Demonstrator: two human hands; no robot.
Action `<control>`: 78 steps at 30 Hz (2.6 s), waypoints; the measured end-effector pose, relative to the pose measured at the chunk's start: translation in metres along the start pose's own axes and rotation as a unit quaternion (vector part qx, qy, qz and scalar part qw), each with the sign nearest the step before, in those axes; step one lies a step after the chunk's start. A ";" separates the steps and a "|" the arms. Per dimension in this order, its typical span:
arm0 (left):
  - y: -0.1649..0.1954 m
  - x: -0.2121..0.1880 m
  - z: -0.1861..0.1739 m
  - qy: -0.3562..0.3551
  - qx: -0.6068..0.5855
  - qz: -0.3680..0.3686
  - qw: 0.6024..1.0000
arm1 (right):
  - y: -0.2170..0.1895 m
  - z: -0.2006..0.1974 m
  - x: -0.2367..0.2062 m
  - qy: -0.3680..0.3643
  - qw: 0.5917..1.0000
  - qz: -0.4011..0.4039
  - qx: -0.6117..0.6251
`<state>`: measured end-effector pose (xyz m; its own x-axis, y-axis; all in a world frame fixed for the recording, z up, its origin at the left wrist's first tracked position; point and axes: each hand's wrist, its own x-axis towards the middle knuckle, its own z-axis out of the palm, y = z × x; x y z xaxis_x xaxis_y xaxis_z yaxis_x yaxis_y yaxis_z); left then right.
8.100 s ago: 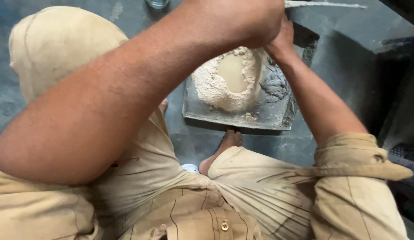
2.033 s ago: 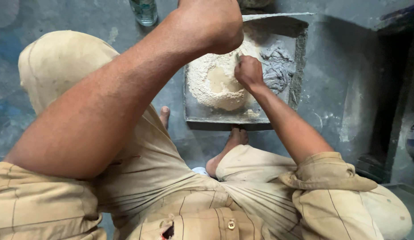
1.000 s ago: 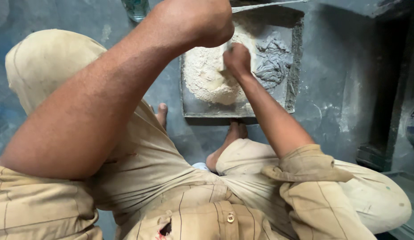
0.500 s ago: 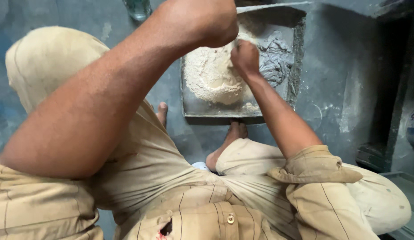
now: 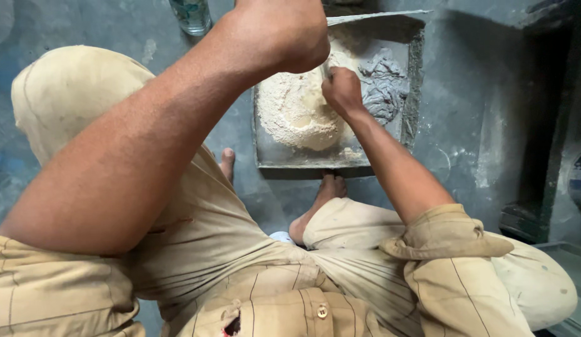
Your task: The person sits on the floor and scoops white powder from a bowl onto a metal tray, then pours water from a bucket into the powder and mixes it by hand and with a trowel, working the mixture into a paste on the tray.
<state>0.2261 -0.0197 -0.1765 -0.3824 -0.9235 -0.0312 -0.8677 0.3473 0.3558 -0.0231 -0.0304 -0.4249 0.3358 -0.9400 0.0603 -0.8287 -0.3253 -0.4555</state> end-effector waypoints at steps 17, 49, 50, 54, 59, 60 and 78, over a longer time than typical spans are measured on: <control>-0.008 0.005 0.015 0.016 -0.006 0.029 0.999 | -0.065 -0.004 -0.021 -0.081 0.963 -0.189 -0.173; 0.002 0.000 0.000 -0.055 -0.004 -0.007 0.998 | 0.012 -0.049 0.014 -0.063 0.988 0.141 -0.030; 0.002 0.000 0.000 -0.054 -0.004 -0.004 0.999 | 0.013 -0.045 0.013 -0.072 0.986 0.143 -0.043; 0.005 -0.002 -0.002 -0.042 -0.003 0.000 0.999 | 0.009 -0.015 0.004 -0.093 0.987 0.103 -0.083; 0.003 -0.003 -0.004 -0.079 -0.043 -0.053 0.995 | 0.021 -0.008 0.012 -0.088 0.979 0.181 -0.014; 0.003 -0.002 -0.003 -0.074 -0.032 -0.043 0.996 | 0.023 -0.008 0.013 -0.075 0.979 0.180 -0.052; 0.003 -0.003 -0.001 -0.035 -0.019 -0.009 0.999 | 0.005 -0.005 -0.007 -0.051 0.991 0.123 -0.011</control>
<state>0.2250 -0.0166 -0.1748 -0.3901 -0.9150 -0.1032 -0.8622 0.3236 0.3898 -0.0320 -0.0257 -0.4235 0.1640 -0.9764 -0.1408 -0.9006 -0.0899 -0.4252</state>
